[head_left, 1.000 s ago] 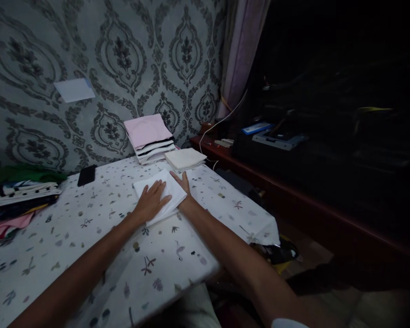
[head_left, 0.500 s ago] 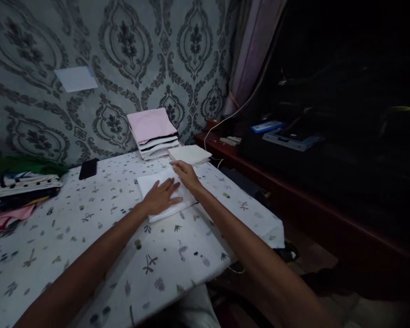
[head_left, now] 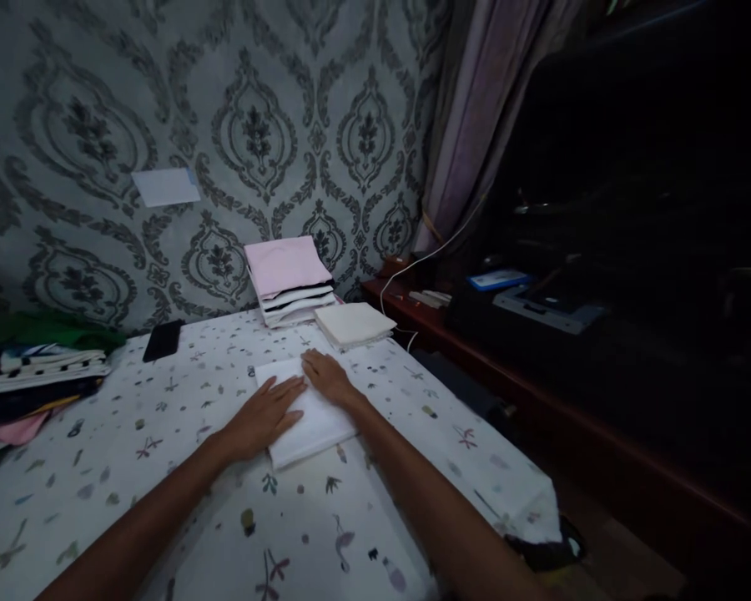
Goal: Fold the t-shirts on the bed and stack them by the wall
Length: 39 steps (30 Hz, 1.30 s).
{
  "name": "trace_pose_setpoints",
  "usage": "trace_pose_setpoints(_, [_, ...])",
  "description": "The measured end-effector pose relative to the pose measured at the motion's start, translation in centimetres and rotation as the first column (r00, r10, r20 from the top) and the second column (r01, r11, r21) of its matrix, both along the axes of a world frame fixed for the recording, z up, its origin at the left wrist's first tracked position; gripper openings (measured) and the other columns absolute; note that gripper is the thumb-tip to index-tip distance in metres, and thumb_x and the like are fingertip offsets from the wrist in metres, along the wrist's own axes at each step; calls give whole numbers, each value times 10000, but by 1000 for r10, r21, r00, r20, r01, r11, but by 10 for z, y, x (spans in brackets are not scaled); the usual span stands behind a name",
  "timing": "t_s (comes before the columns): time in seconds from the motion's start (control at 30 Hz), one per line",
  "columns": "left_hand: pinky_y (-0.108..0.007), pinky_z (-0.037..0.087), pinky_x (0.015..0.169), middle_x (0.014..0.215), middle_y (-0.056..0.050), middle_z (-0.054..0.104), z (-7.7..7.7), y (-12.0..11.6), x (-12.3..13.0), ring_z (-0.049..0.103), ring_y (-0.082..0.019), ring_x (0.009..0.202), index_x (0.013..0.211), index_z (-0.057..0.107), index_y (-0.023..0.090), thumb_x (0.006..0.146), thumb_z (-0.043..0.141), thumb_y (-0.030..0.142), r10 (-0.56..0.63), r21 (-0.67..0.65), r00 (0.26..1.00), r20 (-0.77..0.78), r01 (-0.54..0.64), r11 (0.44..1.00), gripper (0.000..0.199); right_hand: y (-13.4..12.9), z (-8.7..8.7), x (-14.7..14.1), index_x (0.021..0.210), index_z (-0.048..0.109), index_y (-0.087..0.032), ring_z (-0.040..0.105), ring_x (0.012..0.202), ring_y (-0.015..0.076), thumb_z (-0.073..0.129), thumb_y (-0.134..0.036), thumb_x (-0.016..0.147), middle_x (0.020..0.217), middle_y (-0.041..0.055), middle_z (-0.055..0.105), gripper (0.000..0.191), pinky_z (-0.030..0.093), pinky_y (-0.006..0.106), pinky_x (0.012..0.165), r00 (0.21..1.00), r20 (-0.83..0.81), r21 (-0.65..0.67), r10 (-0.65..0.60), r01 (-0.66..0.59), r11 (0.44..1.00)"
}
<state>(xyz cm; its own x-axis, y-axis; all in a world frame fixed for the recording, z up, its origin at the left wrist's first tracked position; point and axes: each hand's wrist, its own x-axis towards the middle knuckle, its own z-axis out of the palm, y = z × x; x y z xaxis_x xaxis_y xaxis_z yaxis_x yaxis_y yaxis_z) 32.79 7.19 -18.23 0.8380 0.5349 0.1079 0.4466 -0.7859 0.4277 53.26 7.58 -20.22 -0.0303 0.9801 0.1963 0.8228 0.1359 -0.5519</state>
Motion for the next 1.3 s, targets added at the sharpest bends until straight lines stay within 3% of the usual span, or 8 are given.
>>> trace_pose_setpoints(0.47, [-569,72,1210,1649,-82,221,-4,95,4,155,-240,1533,1543,314,241,1012,176,501,251,39,938,-238,-249,968,607,13,-15,4,1406,534,-196,347,1462,194,383,-211,987,1524,78,479,446,226,430,1209,1000,-12,-13,-9,9,1000])
trace_pose_setpoints(0.6, [-608,48,1200,1659,-139,153,4,64,5,103,-292,1539,1563,251,155,1005,215,517,357,70,894,-270,-351,934,666,14,-16,4,1395,544,-155,343,1465,221,397,-190,974,1526,106,471,447,222,436,1208,1000,-17,-23,-10,9,1000])
trace_pose_setpoints(0.9, [-491,-39,1244,1652,-117,187,-7,-68,-5,93,-257,1541,1581,183,204,967,266,664,-48,80,984,-170,62,995,772,11,-10,2,1394,542,-124,344,1464,223,384,-162,955,1530,122,462,469,230,413,1207,1000,9,-33,-1,2,999])
trace_pose_setpoints(1.03, [-493,44,1259,1674,-101,108,-11,-84,-16,58,-280,1543,1578,178,247,961,387,626,29,-89,999,17,-27,996,754,7,-7,1,1392,546,-148,325,1471,221,388,-171,951,1546,114,442,469,240,413,1202,998,41,-1,-46,46,999])
trace_pose_setpoints(1.1, [-485,150,1252,1674,-106,126,-12,-79,-19,105,-298,1538,1550,233,261,938,495,585,325,-332,914,244,-236,913,741,5,-5,1,1398,533,-131,328,1464,238,404,-187,949,1554,138,423,470,260,412,1186,990,68,0,-121,122,993])
trace_pose_setpoints(1.17, [-458,285,1214,1621,-134,279,-9,-67,-20,268,-304,1496,1470,343,253,900,620,501,671,-666,647,364,-323,672,680,2,-3,0,1389,531,-101,374,1426,270,421,-197,945,1523,176,447,468,289,423,1159,978,84,2,-193,194,981])
trace_pose_setpoints(1.23, [-411,425,1130,1458,-158,508,-1,-53,-17,487,-288,1366,1313,475,216,856,719,365,866,-892,395,306,-198,406,538,0,0,-1,1364,550,-94,446,1356,288,441,-195,935,1449,189,517,454,320,426,1128,971,77,22,-224,223,975])
trace_pose_setpoints(1.3, [-374,534,1007,1224,-166,667,10,-41,-11,639,-269,1178,1123,561,165,829,746,245,915,-969,340,218,-33,243,356,-2,3,-2,1336,575,-115,488,1296,284,459,-187,922,1381,170,570,436,338,414,1105,969,56,43,-240,238,970])
